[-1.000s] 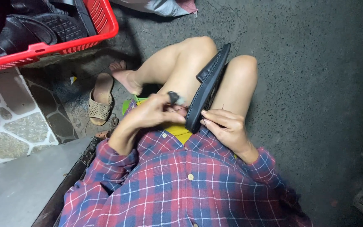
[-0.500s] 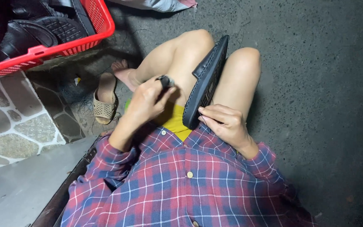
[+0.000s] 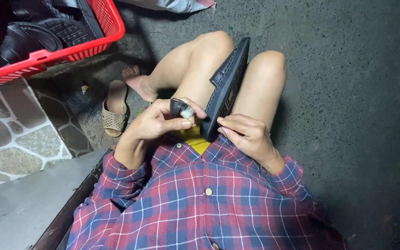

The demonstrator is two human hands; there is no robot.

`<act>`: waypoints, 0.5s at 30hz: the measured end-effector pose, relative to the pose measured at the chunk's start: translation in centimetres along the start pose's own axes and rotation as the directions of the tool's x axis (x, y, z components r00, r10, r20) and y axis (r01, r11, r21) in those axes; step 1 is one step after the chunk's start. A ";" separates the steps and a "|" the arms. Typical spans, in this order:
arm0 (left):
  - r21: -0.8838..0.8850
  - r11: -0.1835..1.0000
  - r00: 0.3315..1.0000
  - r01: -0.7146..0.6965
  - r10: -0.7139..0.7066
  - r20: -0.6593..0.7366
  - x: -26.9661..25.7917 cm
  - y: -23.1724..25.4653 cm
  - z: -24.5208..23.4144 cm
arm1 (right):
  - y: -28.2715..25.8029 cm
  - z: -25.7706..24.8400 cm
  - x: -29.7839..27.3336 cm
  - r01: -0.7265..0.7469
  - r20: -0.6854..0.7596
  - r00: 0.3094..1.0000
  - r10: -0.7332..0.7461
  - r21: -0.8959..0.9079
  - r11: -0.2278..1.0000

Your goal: Hand-stitching the sole of a black sandal using a stitching awl and thread while sitting on the floor.

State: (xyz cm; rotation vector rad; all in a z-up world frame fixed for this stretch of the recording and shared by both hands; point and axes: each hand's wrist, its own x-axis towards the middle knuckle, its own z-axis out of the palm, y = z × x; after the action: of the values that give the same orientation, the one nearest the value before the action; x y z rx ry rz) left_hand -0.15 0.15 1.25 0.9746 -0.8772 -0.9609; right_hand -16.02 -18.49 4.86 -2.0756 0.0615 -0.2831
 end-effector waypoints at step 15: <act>0.568 0.764 0.837 0.306 0.069 -0.543 -1.0 -4.0 0.9 | 2.1 -1.0 -2.3 0.078 0.204 0.978 -0.034 -0.211 0.974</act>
State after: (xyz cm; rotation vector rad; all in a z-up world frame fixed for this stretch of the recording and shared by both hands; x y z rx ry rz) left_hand -2.26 -0.21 -2.41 1.8160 -0.6547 -0.4204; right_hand -18.32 -19.98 3.15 -2.3167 -0.0918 -0.1042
